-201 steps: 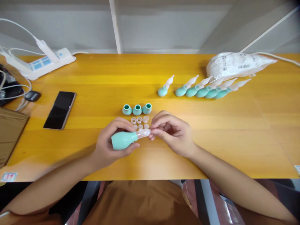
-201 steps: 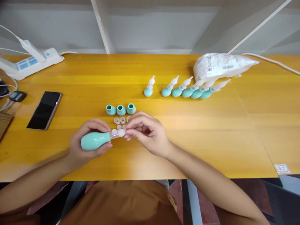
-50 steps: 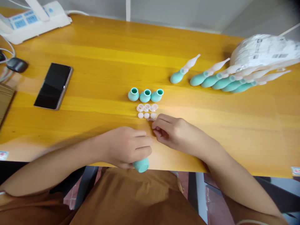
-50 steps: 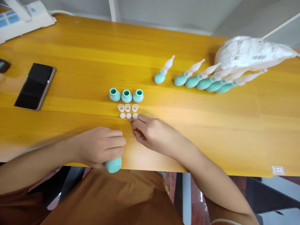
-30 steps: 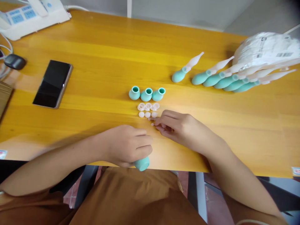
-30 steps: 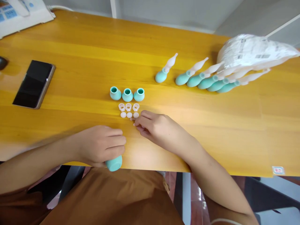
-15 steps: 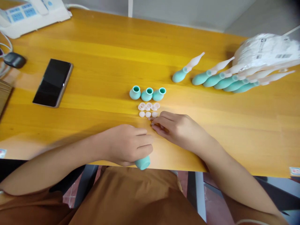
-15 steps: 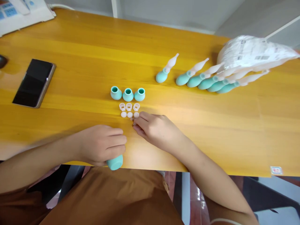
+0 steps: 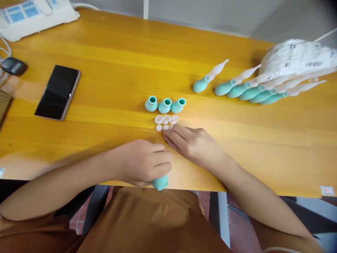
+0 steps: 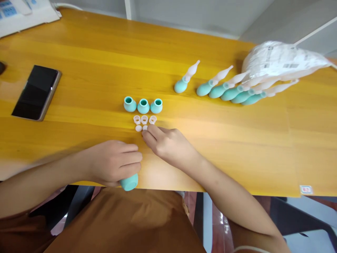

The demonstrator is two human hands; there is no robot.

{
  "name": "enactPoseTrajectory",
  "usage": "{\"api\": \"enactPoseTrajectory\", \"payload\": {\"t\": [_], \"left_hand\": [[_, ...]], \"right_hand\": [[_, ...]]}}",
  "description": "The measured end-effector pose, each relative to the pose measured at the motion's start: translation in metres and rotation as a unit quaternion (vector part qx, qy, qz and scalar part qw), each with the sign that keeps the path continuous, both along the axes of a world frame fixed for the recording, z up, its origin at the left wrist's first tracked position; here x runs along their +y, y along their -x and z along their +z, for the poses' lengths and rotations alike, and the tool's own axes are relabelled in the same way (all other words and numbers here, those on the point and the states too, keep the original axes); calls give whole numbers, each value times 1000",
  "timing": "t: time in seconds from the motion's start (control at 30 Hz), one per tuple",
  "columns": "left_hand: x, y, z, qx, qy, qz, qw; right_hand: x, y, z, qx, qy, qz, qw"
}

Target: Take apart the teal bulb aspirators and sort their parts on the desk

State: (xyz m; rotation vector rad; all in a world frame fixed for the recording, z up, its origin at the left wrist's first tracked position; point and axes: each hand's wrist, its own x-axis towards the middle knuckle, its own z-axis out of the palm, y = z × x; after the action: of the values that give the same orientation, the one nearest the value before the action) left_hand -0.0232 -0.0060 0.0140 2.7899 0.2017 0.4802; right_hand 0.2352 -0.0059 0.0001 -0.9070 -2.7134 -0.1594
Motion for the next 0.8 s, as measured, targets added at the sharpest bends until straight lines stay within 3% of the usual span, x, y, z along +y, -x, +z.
{"api": "enactPoseTrajectory", "payload": {"t": [0.4, 0.6, 0.8], "left_hand": [[1, -1, 2, 3, 3, 2, 1000], [0, 0, 0, 3, -9, 5, 1000], [-1, -1, -2, 0, -17, 3, 1000]], "right_hand": [[-1, -2, 4, -7, -2, 7, 1000], [-4, -5, 0, 14, 31, 56, 998], [-4, -6, -4, 15, 13, 48, 999]]}}
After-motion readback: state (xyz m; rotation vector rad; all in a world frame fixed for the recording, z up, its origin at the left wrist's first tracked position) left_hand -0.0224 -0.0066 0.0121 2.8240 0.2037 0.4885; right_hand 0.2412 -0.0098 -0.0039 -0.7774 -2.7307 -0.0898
